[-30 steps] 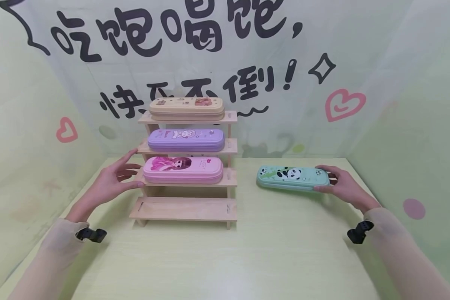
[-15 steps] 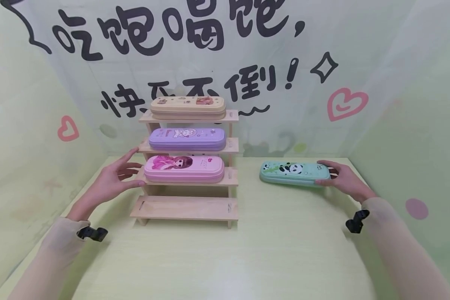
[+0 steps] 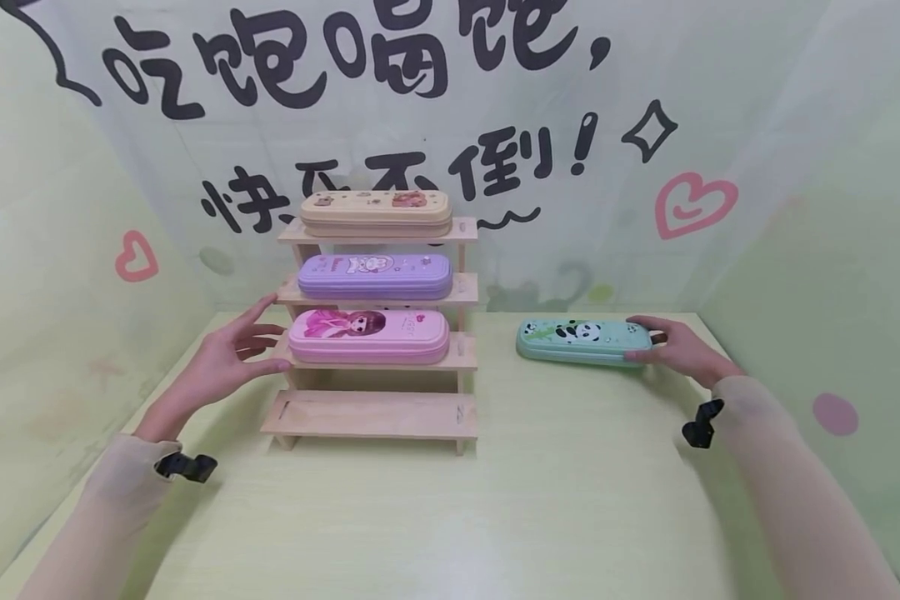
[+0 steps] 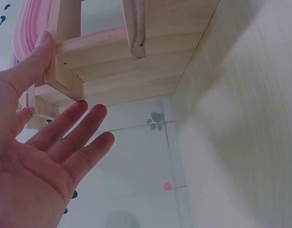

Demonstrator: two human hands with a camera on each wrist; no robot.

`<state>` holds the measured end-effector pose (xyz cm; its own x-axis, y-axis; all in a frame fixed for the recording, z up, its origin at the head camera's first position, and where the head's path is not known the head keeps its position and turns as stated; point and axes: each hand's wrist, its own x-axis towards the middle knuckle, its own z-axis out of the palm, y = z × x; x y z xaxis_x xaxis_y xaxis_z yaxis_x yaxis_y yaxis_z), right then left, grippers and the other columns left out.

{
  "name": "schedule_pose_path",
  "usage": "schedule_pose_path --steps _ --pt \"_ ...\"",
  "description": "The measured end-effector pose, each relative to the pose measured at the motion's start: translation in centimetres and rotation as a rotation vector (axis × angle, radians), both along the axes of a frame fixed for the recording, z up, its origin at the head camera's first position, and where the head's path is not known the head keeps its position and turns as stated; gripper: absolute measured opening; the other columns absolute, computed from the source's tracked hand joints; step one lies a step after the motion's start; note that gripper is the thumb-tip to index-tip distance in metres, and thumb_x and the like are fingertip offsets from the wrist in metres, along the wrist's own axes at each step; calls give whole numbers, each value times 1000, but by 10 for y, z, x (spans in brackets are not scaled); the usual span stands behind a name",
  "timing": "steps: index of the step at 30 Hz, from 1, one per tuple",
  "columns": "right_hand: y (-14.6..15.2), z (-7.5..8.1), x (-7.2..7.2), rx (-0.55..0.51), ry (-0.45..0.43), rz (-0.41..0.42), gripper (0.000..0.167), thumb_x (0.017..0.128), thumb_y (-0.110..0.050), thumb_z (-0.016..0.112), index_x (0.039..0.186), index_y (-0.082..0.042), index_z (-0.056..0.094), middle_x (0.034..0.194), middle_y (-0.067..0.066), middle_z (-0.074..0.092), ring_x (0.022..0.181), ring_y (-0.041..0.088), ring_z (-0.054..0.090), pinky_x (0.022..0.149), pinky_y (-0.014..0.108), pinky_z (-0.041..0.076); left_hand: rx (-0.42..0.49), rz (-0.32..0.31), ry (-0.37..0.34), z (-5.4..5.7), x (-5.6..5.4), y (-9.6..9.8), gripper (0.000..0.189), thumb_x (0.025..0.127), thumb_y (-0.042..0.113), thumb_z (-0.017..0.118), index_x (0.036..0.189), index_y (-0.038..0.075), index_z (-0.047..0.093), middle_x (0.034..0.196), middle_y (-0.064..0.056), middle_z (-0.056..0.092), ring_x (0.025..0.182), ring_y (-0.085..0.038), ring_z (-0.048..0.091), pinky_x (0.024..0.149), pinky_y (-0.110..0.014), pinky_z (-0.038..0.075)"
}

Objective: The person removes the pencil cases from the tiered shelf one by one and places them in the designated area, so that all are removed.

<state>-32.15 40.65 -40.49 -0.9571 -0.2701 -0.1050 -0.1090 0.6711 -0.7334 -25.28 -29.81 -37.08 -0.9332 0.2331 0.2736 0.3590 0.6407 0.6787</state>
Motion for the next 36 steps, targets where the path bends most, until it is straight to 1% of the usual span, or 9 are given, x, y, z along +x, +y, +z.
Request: schedule_pose_path --steps 6,15,17,21,23,25,29,31,36 --pt "2 -8 -2 15 -15 -13 83 100 -25 75 165 0 28 152 33 38 131 47 45 96 40 43 3 -5 -5 0 -1 2 110 84 29 92 169 39 23 139 -22 64 123 -41 66 105 -53 51" --pt "2 -14 -5 -8 7 -4 82 99 -23 76 163 2 30 155 31 38 134 48 43 91 21 42 -7 -6 5 1 -1 1 110 84 32 92 168 42 22 140 -22 63 123 -43 65 105 -56 50" --pt "1 -14 -6 -19 -3 1 82 100 -22 75 163 2 29 156 32 37 135 49 42 94 26 43 -9 -9 3 2 0 0 110 84 32 91 169 41 21 140 -22 63 123 -43 65 105 -55 50" --pt "-1 -14 -7 -25 -17 12 82 102 -20 71 165 1 25 156 34 33 136 53 39 105 53 42 -13 2 -4 2 2 -1 110 85 32 91 169 40 21 140 -22 63 124 -43 64 106 -55 50" --pt "-2 -14 -8 -32 -25 13 81 102 -20 70 166 0 23 155 35 32 135 54 38 106 60 40 -15 7 -5 2 2 -1 110 85 32 91 169 39 21 141 -23 63 124 -44 64 106 -55 50" --pt "-2 -13 -9 -41 -36 12 81 103 -20 70 166 -1 23 155 34 32 135 53 38 105 58 40 -15 9 -5 3 2 -1 110 85 32 91 169 40 21 141 -22 63 125 -43 64 105 -54 50" --pt "-2 -12 -11 -54 -45 16 81 102 -20 71 165 -1 25 153 32 35 131 48 43 97 33 45 -14 0 0 1 2 -1 110 84 34 92 168 43 21 140 -21 63 123 -41 66 104 -52 52" --pt "-1 -12 -11 -47 -47 20 81 102 -20 71 165 -1 25 152 32 37 129 47 45 92 27 45 -11 -2 -2 1 2 -1 110 83 34 92 168 45 21 140 -20 64 122 -40 66 104 -51 52" --pt "2 -11 -16 -8 -43 24 79 103 -20 70 165 0 25 152 33 37 127 47 46 99 45 43 -9 -1 -7 0 2 0 110 84 33 91 168 42 21 140 -21 64 122 -41 66 106 -54 50"
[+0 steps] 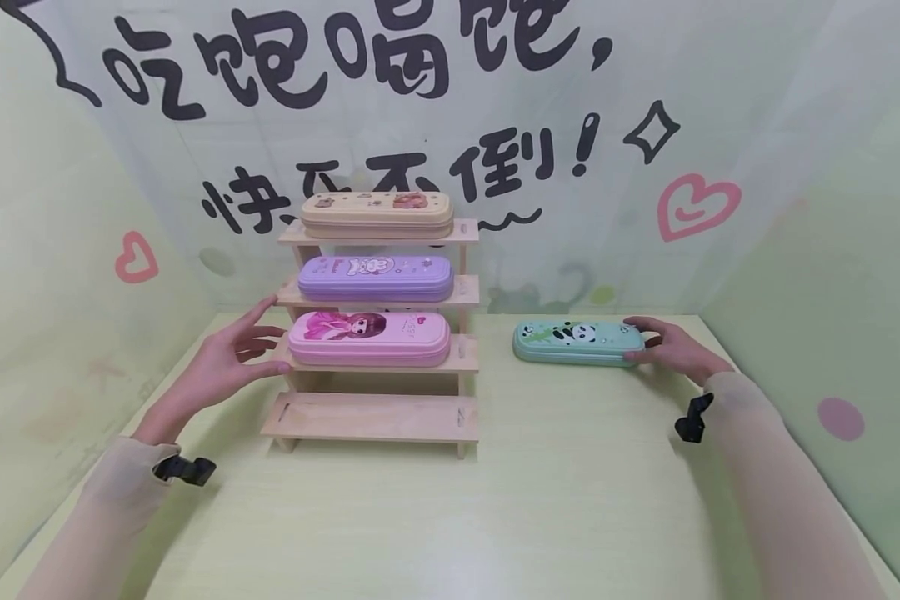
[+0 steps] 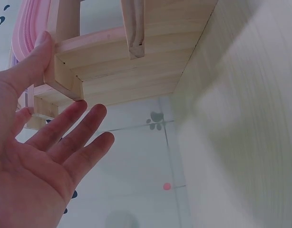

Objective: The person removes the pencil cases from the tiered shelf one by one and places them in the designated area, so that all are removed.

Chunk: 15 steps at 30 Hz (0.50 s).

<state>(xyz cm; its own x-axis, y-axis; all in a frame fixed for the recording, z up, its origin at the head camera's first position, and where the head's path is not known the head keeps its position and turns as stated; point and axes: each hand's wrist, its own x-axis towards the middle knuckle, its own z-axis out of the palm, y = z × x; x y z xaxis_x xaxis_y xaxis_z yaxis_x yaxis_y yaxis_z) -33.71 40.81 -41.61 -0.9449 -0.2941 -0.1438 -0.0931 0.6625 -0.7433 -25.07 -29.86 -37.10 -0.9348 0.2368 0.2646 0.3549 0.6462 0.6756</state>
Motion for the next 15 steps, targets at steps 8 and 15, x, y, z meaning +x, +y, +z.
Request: schedule_pose_path --steps 8,15 --pt "2 0 -4 33 -1 13 79 101 -21 72 164 0 28 153 33 37 126 46 49 99 47 42 13 -4 3 0 -1 0 108 85 31 91 168 40 23 140 -22 64 123 -43 65 106 -55 50" --pt "2 7 -3 62 12 30 77 100 -23 72 162 0 32 157 33 34 125 46 51 95 39 46 6 15 -1 0 -1 0 108 85 31 91 168 41 23 140 -22 64 124 -41 65 106 -54 50"
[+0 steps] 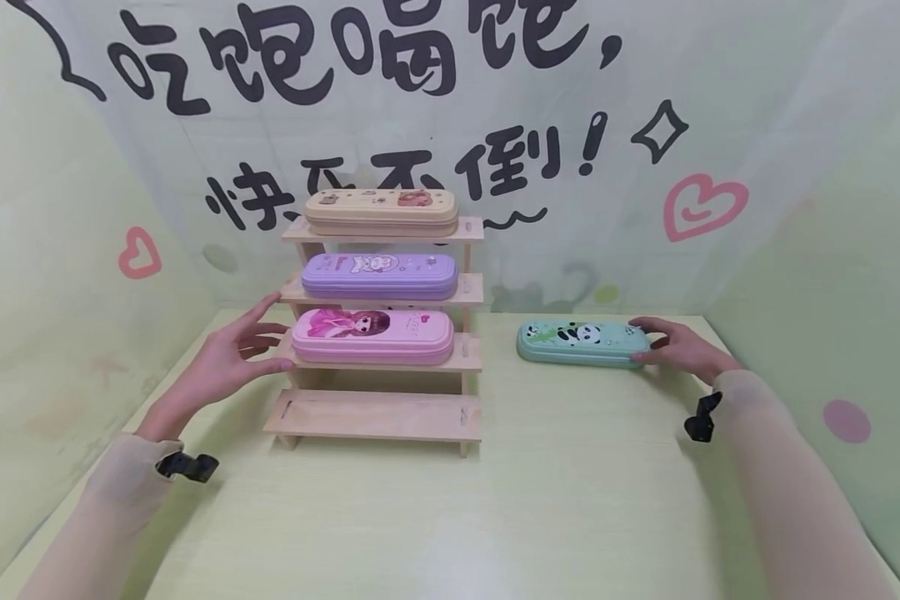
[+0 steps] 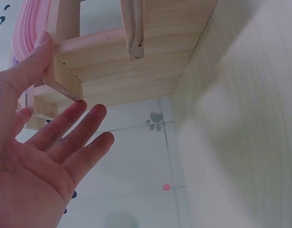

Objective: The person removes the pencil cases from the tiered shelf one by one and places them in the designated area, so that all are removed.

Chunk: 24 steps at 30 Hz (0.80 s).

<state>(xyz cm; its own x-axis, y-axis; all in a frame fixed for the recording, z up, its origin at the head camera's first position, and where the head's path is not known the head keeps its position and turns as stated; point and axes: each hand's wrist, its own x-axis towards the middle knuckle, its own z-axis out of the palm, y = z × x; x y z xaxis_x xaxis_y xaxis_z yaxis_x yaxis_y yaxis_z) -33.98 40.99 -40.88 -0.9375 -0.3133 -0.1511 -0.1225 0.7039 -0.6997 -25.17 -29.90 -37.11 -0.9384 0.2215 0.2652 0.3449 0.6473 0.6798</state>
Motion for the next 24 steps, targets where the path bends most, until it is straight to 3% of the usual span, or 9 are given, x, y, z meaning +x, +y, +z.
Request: schedule_pose_path --steps 7,17,24 --pt "1 1 -3 -1 -6 4 75 103 -18 69 162 3 29 156 35 33 125 46 50 93 39 45 5 -7 0 1 0 -1 108 84 33 91 168 41 23 139 -24 63 125 -42 64 106 -55 50" --pt "3 0 -4 -23 -22 -7 75 103 -17 68 163 4 27 153 36 37 126 45 50 86 22 48 -1 -5 -11 1 0 1 108 84 34 91 168 42 23 139 -24 63 125 -42 64 107 -56 49" --pt "3 0 -6 -23 -32 -8 75 103 -16 67 163 4 26 159 36 28 128 48 47 87 24 47 -5 0 -8 1 0 0 109 84 33 92 168 41 23 138 -24 64 124 -42 65 106 -56 50"
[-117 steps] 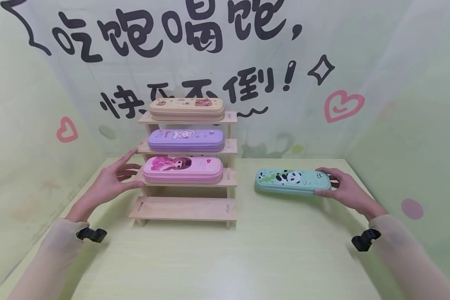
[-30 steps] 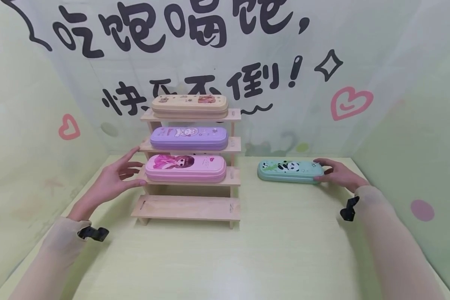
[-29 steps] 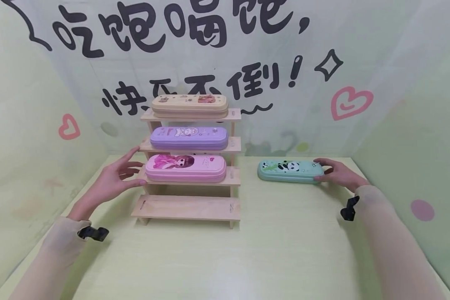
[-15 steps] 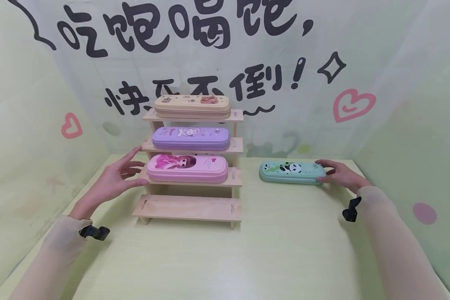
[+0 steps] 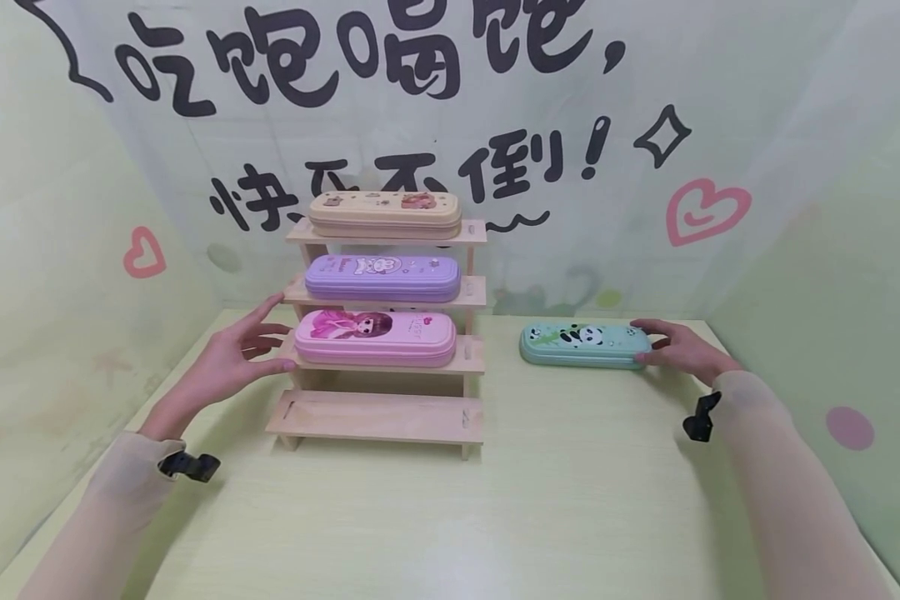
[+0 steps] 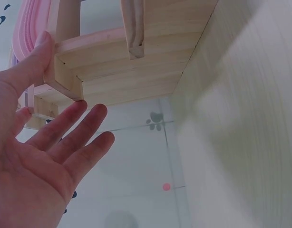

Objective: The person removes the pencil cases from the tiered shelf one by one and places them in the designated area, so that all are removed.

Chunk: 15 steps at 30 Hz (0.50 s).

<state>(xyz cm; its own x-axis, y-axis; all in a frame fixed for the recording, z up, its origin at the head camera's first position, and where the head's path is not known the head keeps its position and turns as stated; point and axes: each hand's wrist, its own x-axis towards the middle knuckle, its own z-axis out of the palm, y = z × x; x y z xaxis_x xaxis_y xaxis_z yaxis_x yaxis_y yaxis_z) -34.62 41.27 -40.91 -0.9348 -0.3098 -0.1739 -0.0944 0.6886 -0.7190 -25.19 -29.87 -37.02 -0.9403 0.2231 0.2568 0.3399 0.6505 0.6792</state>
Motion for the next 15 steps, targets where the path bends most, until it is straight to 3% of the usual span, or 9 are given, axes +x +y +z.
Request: schedule_pose_path --steps 7,15 --pt "-1 1 1 -7 8 3 76 103 -17 69 163 4 27 158 36 31 127 46 49 88 25 47 5 -4 5 1 1 0 109 83 33 92 168 40 24 138 -24 64 124 -42 65 106 -55 50" --pt "1 4 9 -19 82 -19 78 100 -19 74 162 4 31 156 36 36 131 51 46 85 17 47 10 -4 2 0 1 0 109 84 34 92 168 40 23 138 -24 64 125 -42 64 106 -54 51"
